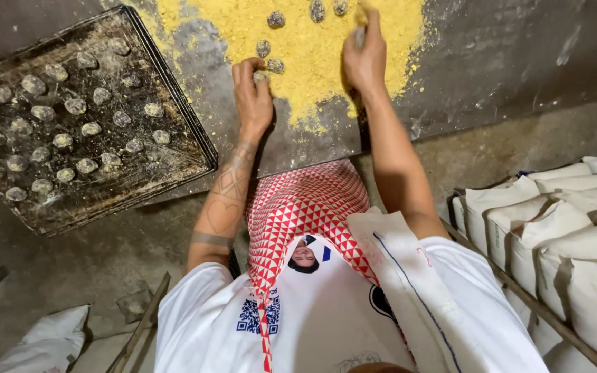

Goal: The person repeatedly picks up small dark dough balls, rolls them in a pile of yellow powder on a metal table, and places the coated balls onto a metal baking tray. The process continues until the tray is filled with coated dough balls.

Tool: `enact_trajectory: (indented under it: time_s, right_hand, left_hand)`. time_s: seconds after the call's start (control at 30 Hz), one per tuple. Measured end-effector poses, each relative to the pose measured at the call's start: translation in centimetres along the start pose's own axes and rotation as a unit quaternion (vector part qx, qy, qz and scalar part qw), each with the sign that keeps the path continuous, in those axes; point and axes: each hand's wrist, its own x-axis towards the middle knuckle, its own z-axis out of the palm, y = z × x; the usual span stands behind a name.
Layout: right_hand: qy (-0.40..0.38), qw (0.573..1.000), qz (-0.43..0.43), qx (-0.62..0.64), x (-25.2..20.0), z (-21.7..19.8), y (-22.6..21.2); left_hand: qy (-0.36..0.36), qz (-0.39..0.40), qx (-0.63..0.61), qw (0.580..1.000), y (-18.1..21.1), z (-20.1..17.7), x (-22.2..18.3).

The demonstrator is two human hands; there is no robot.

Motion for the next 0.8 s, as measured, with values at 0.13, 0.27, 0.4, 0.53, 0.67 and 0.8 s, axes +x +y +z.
enact_trajectory:
  time_s: [0.13,0.27,0.4,0.53,0.67,0.8]
  right_hand:
    - [0.051,0.973,-0.196,-0.108,4.1,1.3,1.5]
    - [0.016,0.993,-0.119,-0.021,3.9,1.4,0.0]
    - [-0.006,0.984,-0.17,-0.058,2.8,2.3,-1.4]
    - [0.053,0.984,-0.168,-0.02,3.1,3.2,-1.3]
    - [-0.011,0.962,0.035,0.27,0.6,2.4,-2.7]
    - [-0.098,0.956,0.004,0.275,-3.6,3.7,-5.2]
  left_hand:
    - [0.016,-0.173,-0.155,0.972,1.6,1.9,0.9]
    - [0.031,0.056,0.064,0.996,-1.0,3.8,1.3]
    - [0.037,0.08,0.102,0.991,-2.2,4.2,1.1]
    - [0.028,-0.042,-0.098,0.994,0.7,2.1,0.2]
    - [-0.019,-0.238,-0.293,0.926,3.0,1.0,1.2]
    - [-0.034,-0.135,-0.325,0.936,2.3,2.3,1.7]
